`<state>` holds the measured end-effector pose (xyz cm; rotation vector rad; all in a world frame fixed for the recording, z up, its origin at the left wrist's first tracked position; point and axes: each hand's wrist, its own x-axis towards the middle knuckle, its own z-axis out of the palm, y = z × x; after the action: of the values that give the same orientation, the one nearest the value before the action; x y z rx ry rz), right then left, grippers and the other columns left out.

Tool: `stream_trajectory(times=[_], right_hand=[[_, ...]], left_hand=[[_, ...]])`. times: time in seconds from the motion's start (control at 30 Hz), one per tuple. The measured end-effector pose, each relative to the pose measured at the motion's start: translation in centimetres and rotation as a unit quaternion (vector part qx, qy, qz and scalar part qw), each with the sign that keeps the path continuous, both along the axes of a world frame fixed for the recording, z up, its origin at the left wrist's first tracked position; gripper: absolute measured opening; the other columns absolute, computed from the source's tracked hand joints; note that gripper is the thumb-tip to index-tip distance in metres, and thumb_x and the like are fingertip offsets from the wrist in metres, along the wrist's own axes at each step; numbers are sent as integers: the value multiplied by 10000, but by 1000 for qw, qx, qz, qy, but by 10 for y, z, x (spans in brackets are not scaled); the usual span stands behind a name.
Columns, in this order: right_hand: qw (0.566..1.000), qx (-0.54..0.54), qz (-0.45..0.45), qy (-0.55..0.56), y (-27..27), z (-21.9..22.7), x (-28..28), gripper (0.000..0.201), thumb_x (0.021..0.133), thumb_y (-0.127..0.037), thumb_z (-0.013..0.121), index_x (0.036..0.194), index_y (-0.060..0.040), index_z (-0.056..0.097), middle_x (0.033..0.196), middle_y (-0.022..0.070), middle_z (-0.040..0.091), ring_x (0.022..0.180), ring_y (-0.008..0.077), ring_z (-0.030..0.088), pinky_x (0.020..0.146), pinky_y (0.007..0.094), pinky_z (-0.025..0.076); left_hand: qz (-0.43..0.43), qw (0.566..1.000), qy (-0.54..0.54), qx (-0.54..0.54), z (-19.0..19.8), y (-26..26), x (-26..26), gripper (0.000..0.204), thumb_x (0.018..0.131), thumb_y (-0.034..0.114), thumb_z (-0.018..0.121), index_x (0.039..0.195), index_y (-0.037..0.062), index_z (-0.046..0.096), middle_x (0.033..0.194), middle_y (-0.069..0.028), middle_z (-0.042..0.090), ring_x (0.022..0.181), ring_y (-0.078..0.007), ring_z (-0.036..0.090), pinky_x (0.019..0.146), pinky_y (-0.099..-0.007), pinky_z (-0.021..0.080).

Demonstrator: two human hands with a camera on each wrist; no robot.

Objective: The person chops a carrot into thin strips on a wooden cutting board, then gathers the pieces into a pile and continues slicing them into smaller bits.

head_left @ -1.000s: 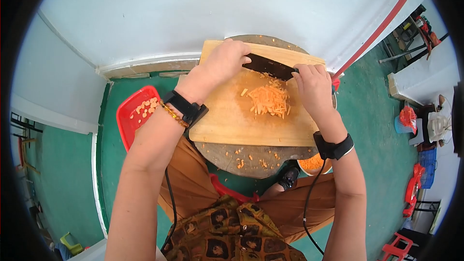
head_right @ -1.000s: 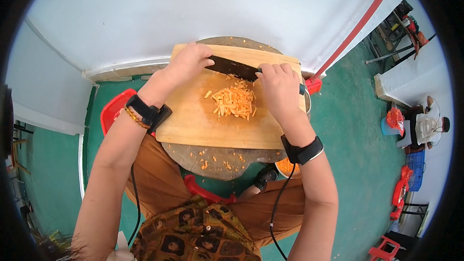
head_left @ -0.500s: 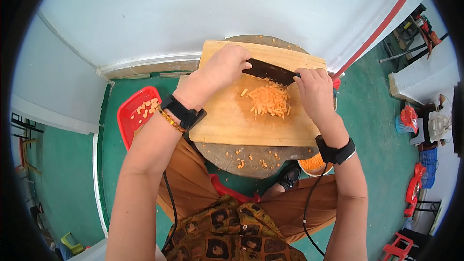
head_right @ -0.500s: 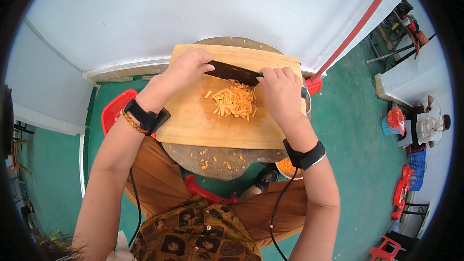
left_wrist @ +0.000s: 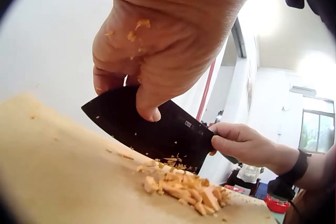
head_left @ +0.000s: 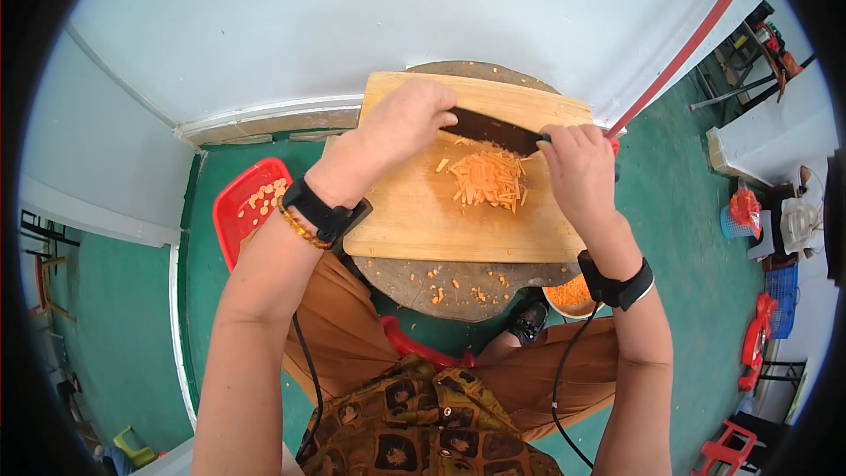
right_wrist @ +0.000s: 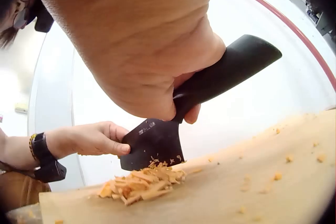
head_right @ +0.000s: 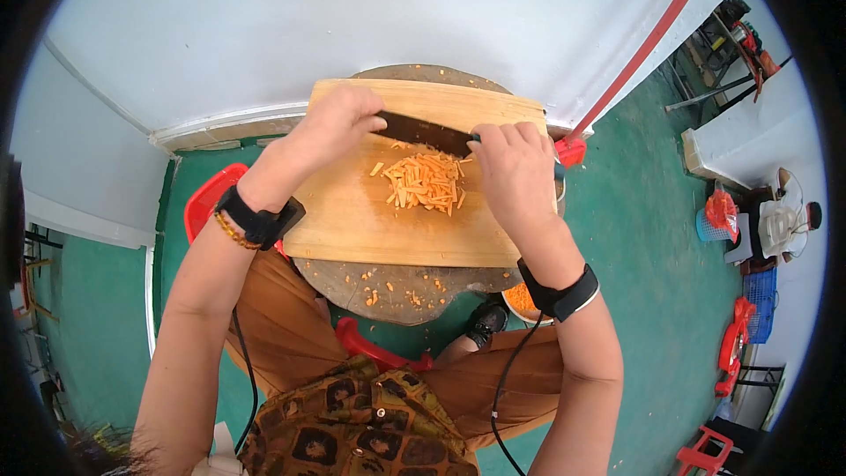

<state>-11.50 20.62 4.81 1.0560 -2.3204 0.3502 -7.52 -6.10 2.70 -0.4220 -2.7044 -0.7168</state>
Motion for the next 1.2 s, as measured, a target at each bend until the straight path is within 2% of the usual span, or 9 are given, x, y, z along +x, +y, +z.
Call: stream_trajectory(times=[0.13, 0.23, 0.47, 0.53, 0.63, 0.73, 0.87, 1.03, 1.2], right_hand=[[1000, 8, 10, 7, 2, -9, -7, 146, 810, -166, 704, 933, -118, 641, 814, 32, 631, 881, 258, 579, 767, 399, 433], [1000, 7, 0, 14, 2, 5, 1, 152, 807, -169, 705, 935, -121, 640, 818, 30, 632, 878, 255, 579, 768, 402, 433], [1000, 7, 20, 14, 1, -14, -4, 152, 798, -171, 706, 921, -119, 635, 820, 27, 626, 865, 246, 567, 770, 393, 425], [999, 8, 13, 32, 1, 0, 0, 151, 798, -170, 706, 920, -119, 634, 818, 25, 626, 872, 241, 567, 772, 390, 425], [999, 9, 10, 39, 0, 12, 5, 146, 800, -166, 704, 919, -118, 634, 818, 25, 626, 867, 239, 573, 769, 392, 428], [1000, 18, 15, 19, 0, -4, 3, 148, 802, -161, 703, 923, -115, 632, 817, 30, 625, 847, 241, 580, 761, 395, 431], [999, 31, 28, -12, 3, -6, -3, 152, 808, -164, 702, 927, -109, 623, 812, 38, 624, 826, 249, 589, 745, 400, 436], [999, 17, 42, 21, 2, 9, 2, 152, 809, -167, 701, 924, -106, 623, 801, 39, 624, 849, 252, 587, 753, 398, 439], [999, 29, 28, 2, 1, -4, -4, 148, 806, -168, 701, 921, -108, 630, 801, 39, 625, 856, 248, 580, 765, 399, 435]], left_hand=[[12, 999, -34, -22, 7, 2, 3, 198, 836, 78, 660, 784, -51, 519, 789, -238, 535, 787, -428, 510, 718, -467, 436], [9, 999, 32, 26, 18, 6, 9, 212, 825, 66, 668, 770, -52, 501, 791, -244, 538, 778, -427, 510, 710, -471, 434], [6, 1000, 1, -19, 1, 2, 7, 194, 831, 49, 654, 776, -49, 495, 801, -226, 564, 805, -429, 521, 728, -475, 436], [24, 999, -26, 1, 13, 6, 12, 186, 829, 44, 649, 774, -48, 497, 818, -224, 572, 821, -431, 530, 736, -480, 440], [17, 1000, 18, -7, 26, 8, 15, 170, 824, 29, 642, 773, -44, 498, 850, -234, 574, 841, -436, 543, 738, -487, 447], [-9, 998, -40, -49, 8, 3, 11, 142, 825, 23, 636, 792, -38, 512, 872, -235, 575, 865, -438, 554, 743, -489, 452], [-2, 999, -14, -40, 8, 5, 12, 130, 822, 28, 642, 806, -33, 528, 868, -233, 579, 873, -439, 558, 751, -484, 462], [17, 998, 10, -56, 25, 7, 17, 98, 817, 45, 635, 780, -20, 571, 833, -221, 615, 854, -422, 599, 723, -488, 494], [9, 997, -12, -69, 10, 7, 14, 65, 816, 28, 620, 785, -8, 575, 844, -210, 619, 868, -406, 603, 725, -486, 500]])
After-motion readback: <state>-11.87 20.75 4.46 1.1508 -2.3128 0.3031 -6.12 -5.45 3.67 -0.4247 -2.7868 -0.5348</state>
